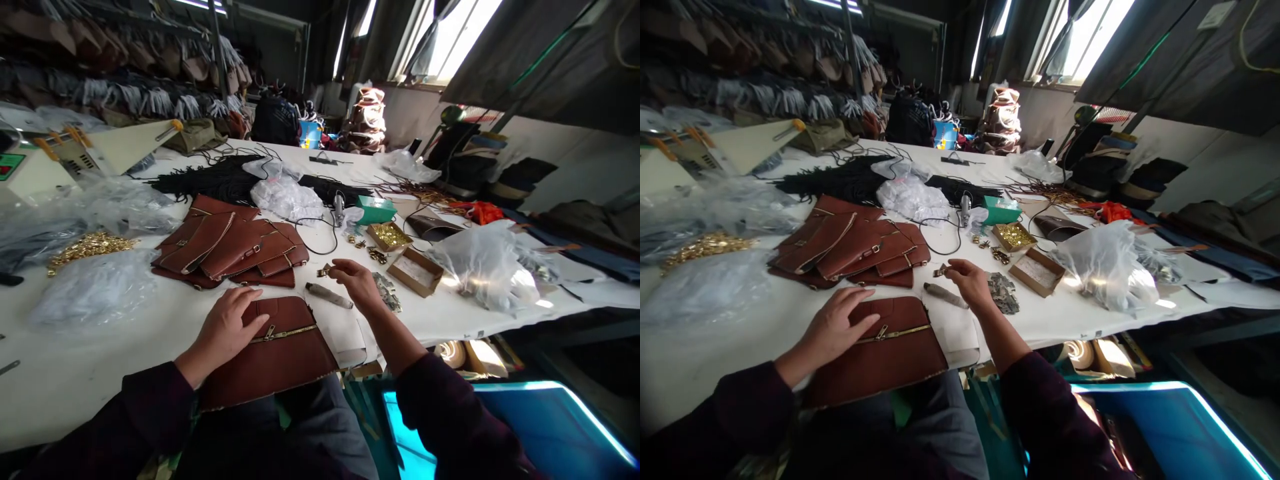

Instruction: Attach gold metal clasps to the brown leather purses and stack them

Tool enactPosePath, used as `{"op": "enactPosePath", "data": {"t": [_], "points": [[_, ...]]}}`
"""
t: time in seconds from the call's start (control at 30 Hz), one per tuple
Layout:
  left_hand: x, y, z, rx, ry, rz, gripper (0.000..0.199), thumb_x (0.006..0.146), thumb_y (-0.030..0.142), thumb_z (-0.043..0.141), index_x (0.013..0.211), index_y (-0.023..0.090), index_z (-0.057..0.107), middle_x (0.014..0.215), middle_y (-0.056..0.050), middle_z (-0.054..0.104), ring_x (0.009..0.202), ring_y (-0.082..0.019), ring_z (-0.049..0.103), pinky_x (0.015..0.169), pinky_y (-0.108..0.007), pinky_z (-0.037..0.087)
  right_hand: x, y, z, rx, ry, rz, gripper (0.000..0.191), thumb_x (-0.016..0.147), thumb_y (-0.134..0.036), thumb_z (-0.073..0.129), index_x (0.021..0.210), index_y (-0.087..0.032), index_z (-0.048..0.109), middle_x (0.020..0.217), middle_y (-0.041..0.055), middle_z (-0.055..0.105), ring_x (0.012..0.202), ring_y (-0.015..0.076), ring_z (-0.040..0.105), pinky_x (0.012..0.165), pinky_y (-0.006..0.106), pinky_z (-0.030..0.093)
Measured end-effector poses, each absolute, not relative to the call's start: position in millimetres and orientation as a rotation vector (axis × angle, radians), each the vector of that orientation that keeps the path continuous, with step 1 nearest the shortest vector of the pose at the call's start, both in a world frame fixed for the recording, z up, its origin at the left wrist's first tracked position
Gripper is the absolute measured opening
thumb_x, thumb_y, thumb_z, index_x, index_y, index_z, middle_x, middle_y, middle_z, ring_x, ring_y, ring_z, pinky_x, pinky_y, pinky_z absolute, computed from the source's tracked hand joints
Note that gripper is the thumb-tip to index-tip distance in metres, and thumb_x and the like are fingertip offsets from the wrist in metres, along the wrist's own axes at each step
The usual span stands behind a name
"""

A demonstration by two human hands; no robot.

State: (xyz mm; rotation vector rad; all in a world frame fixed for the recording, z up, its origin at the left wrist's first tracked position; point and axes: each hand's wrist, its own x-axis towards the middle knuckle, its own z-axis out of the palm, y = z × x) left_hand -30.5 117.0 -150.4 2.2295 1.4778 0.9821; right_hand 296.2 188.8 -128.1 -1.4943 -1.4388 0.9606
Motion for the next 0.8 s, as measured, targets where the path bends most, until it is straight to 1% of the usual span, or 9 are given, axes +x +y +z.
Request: {"op": "enactPosePath", "data": {"t": [0.07, 0.13, 0.23, 0.33, 0.47, 0.6, 0.7, 0.8], "points": [[-23, 106, -131, 1.911, 1.394, 1.052, 0.044, 0.095, 0.047, 0.069, 0.132, 0.024, 0.07, 0.125, -0.011, 0.072, 0.105, -0.027, 0.071, 0.093, -0.043, 0.059, 273, 160, -114, -1.207, -1.288, 1.211, 0.042, 0.086, -0.041, 0.079, 0.12, -0.017, 0.073, 0.109, 0.0084, 0.08, 0.093, 0.0196, 0.074, 0.084, 0.034, 0.056], [-13, 91, -109, 1.603, 1.285, 1.051, 0.048, 0.094, 0.051, 0.071, 0.133, 0.023, 0.07, 0.117, -0.01, 0.075, 0.092, -0.023, 0.073, 0.079, -0.037, 0.061, 250, 131, -99, -0.97, -1.126, 1.437, 0.039, 0.082, -0.041, 0.086, 0.113, -0.02, 0.075, 0.102, 0.0054, 0.08, 0.086, 0.0186, 0.073, 0.082, 0.034, 0.055], [1, 65, -83, 1.345, 1.15, 1.048, 0.057, 0.088, 0.052, 0.079, 0.134, 0.02, 0.071, 0.108, -0.01, 0.077, 0.088, -0.024, 0.074, 0.066, -0.032, 0.062, 221, 95, -83, -0.847, -0.942, 1.603, 0.035, 0.075, -0.037, 0.093, 0.103, -0.022, 0.077, 0.092, 0.0015, 0.079, 0.077, 0.0167, 0.071, 0.08, 0.034, 0.056], [9, 40, -70, 1.266, 1.092, 1.099, 0.056, 0.087, 0.051, 0.08, 0.131, 0.018, 0.072, 0.105, -0.01, 0.078, 0.082, -0.022, 0.074, 0.057, -0.028, 0.061, 205, 70, -75, -0.813, -0.828, 1.646, 0.035, 0.071, -0.035, 0.096, 0.097, -0.022, 0.078, 0.089, 0.0009, 0.078, 0.074, 0.0163, 0.069, 0.078, 0.033, 0.056], [11, 17, -66, 1.214, 1.065, 1.169, 0.048, 0.09, 0.048, 0.08, 0.128, 0.019, 0.073, 0.105, -0.009, 0.078, 0.075, -0.018, 0.072, 0.054, -0.024, 0.06, 196, 50, -72, -0.764, -0.814, 1.712, 0.035, 0.07, -0.036, 0.096, 0.097, -0.02, 0.079, 0.086, 0.001, 0.077, 0.072, 0.0155, 0.068, 0.074, 0.032, 0.055], [10, 7, -61, 1.189, 1.059, 1.203, 0.045, 0.09, 0.045, 0.081, 0.125, 0.018, 0.074, 0.099, -0.008, 0.078, 0.069, -0.015, 0.071, 0.052, -0.021, 0.058, 194, 36, -67, -0.732, -0.791, 1.735, 0.037, 0.068, -0.035, 0.097, 0.096, -0.02, 0.078, 0.083, -0.0002, 0.076, 0.068, 0.0136, 0.066, 0.072, 0.029, 0.053], [10, 2, -56, 1.22, 1.066, 1.239, 0.045, 0.088, 0.044, 0.083, 0.124, 0.019, 0.075, 0.097, -0.007, 0.078, 0.07, -0.015, 0.071, 0.052, -0.021, 0.058, 193, 28, -62, -0.724, -0.8, 1.721, 0.036, 0.069, -0.035, 0.096, 0.096, -0.02, 0.077, 0.084, -0.0001, 0.075, 0.07, 0.0137, 0.065, 0.073, 0.03, 0.053], [8, -1, -52, 1.3, 1.076, 1.245, 0.044, 0.088, 0.046, 0.083, 0.12, 0.018, 0.075, 0.096, -0.007, 0.078, 0.074, -0.017, 0.073, 0.055, -0.024, 0.06, 191, 21, -60, -0.724, -0.818, 1.705, 0.036, 0.069, -0.035, 0.096, 0.096, -0.02, 0.078, 0.084, 0.0005, 0.075, 0.072, 0.0141, 0.066, 0.073, 0.029, 0.053]]}}
